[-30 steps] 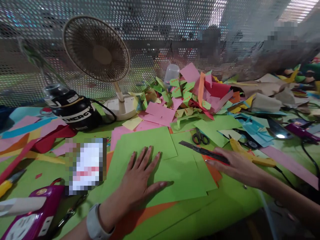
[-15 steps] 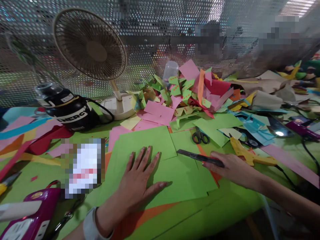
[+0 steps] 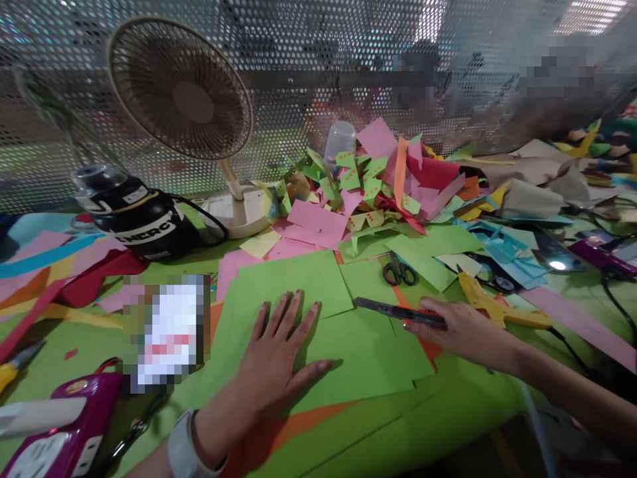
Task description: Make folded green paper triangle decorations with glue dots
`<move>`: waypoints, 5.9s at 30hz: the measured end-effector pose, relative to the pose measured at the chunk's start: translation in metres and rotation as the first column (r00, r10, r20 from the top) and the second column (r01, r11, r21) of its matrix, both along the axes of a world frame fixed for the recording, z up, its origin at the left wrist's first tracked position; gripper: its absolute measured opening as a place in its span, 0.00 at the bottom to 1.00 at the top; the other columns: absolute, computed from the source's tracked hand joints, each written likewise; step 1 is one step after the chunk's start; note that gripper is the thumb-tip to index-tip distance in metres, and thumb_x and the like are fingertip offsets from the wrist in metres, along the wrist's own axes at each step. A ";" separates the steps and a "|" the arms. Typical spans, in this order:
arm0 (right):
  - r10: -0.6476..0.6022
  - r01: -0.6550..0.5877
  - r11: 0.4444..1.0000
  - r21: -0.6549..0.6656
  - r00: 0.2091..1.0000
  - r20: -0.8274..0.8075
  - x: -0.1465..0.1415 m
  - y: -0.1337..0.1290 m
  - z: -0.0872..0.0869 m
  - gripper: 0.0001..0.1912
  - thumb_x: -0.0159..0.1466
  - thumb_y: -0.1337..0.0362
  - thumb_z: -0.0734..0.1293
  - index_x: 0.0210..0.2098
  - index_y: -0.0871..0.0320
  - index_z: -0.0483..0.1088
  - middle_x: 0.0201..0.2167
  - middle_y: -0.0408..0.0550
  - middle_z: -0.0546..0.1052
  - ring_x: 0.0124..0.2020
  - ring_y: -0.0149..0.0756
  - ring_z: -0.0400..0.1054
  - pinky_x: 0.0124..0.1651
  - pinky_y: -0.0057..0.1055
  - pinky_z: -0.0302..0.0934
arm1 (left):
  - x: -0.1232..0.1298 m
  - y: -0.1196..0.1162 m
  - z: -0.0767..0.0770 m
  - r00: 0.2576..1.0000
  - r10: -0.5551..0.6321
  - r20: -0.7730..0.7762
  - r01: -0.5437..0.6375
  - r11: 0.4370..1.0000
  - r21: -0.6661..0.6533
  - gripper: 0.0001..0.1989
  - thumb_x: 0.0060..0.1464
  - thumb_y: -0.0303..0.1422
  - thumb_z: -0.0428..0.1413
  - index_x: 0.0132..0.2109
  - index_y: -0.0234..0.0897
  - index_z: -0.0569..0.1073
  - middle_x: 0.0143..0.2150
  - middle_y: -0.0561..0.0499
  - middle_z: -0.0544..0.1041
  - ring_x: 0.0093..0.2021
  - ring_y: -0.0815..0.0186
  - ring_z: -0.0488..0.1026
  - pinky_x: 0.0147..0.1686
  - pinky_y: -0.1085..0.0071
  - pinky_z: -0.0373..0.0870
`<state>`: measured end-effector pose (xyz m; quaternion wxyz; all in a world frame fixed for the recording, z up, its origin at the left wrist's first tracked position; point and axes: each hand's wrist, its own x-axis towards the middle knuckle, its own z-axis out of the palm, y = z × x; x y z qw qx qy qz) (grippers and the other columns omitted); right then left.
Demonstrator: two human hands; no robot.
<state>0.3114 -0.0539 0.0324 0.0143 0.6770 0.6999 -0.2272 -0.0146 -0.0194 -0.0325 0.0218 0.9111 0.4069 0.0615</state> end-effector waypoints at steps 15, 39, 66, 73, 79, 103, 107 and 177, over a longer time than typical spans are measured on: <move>-0.038 0.038 0.999 0.014 0.998 0.055 0.002 0.003 -0.001 0.18 0.63 0.45 0.60 0.33 0.54 0.64 0.27 0.46 0.77 0.29 0.42 0.72 0.31 0.31 0.58 | 0.001 -0.001 0.004 1.000 0.007 -0.008 -0.008 0.999 -0.050 0.41 0.58 0.59 0.44 0.71 0.50 0.41 0.73 0.44 0.39 0.71 0.44 0.40 0.64 0.39 0.42; -0.021 0.019 0.999 0.045 0.999 0.035 0.003 0.003 -0.006 0.18 0.63 0.45 0.60 0.30 0.54 0.62 0.23 0.43 0.74 0.26 0.38 0.70 0.28 0.29 0.54 | 0.001 -0.002 0.003 1.000 -0.003 -0.018 0.003 1.000 0.001 0.41 0.58 0.59 0.43 0.71 0.48 0.41 0.73 0.42 0.42 0.70 0.43 0.42 0.63 0.40 0.43; 0.284 -0.275 0.908 0.317 0.959 0.019 0.012 0.023 -0.016 0.22 0.65 0.46 0.62 0.48 0.55 0.73 0.38 0.50 0.75 0.41 0.43 0.72 0.42 0.38 0.66 | 0.001 -0.001 0.004 1.000 0.004 -0.008 -0.004 1.000 -0.019 0.40 0.58 0.58 0.45 0.71 0.49 0.43 0.73 0.41 0.42 0.70 0.44 0.42 0.63 0.39 0.45; 0.339 -0.317 0.850 0.421 0.941 0.024 -0.003 0.031 -0.024 0.17 0.68 0.62 0.62 0.54 0.56 0.72 0.41 0.53 0.73 0.43 0.42 0.69 0.46 0.39 0.66 | 0.001 -0.001 0.004 1.000 -0.002 -0.010 0.002 1.000 -0.004 0.39 0.58 0.58 0.44 0.71 0.47 0.46 0.73 0.41 0.44 0.70 0.43 0.43 0.63 0.40 0.44; 0.371 -0.298 0.862 0.411 0.923 -0.108 0.002 0.027 -0.025 0.18 0.68 0.59 0.61 0.54 0.58 0.73 0.41 0.54 0.72 0.43 0.42 0.67 0.47 0.40 0.66 | 0.001 -0.001 0.001 1.000 0.001 0.030 0.000 1.000 -0.017 0.39 0.59 0.58 0.45 0.70 0.49 0.46 0.73 0.43 0.42 0.70 0.42 0.44 0.63 0.39 0.43; 0.315 -0.248 0.902 0.353 0.938 -0.146 -0.024 0.018 -0.021 0.18 0.67 0.57 0.62 0.54 0.51 0.73 0.40 0.51 0.72 0.43 0.41 0.68 0.47 0.39 0.66 | 0.003 -0.003 0.008 1.000 0.021 0.021 -0.019 0.997 -0.079 0.39 0.59 0.59 0.42 0.71 0.48 0.44 0.73 0.42 0.41 0.71 0.43 0.40 0.64 0.40 0.41; 0.327 -0.260 0.898 0.355 0.934 -0.143 -0.023 0.016 -0.021 0.17 0.67 0.57 0.61 0.52 0.51 0.74 0.41 0.51 0.72 0.43 0.41 0.68 0.46 0.39 0.66 | 0.003 -0.003 0.007 1.000 0.011 0.019 -0.009 0.997 -0.075 0.39 0.59 0.58 0.42 0.71 0.48 0.44 0.73 0.41 0.41 0.71 0.43 0.40 0.64 0.40 0.41; 0.487 -0.390 0.773 0.500 0.870 -0.075 -0.058 0.027 -0.032 0.15 0.67 0.61 0.64 0.49 0.60 0.75 0.37 0.52 0.74 0.39 0.41 0.70 0.40 0.38 0.68 | -0.025 -0.013 0.013 0.990 0.141 0.003 -0.139 0.980 -0.140 0.47 0.57 0.62 0.39 0.71 0.35 0.39 0.72 0.39 0.42 0.71 0.50 0.39 0.67 0.47 0.37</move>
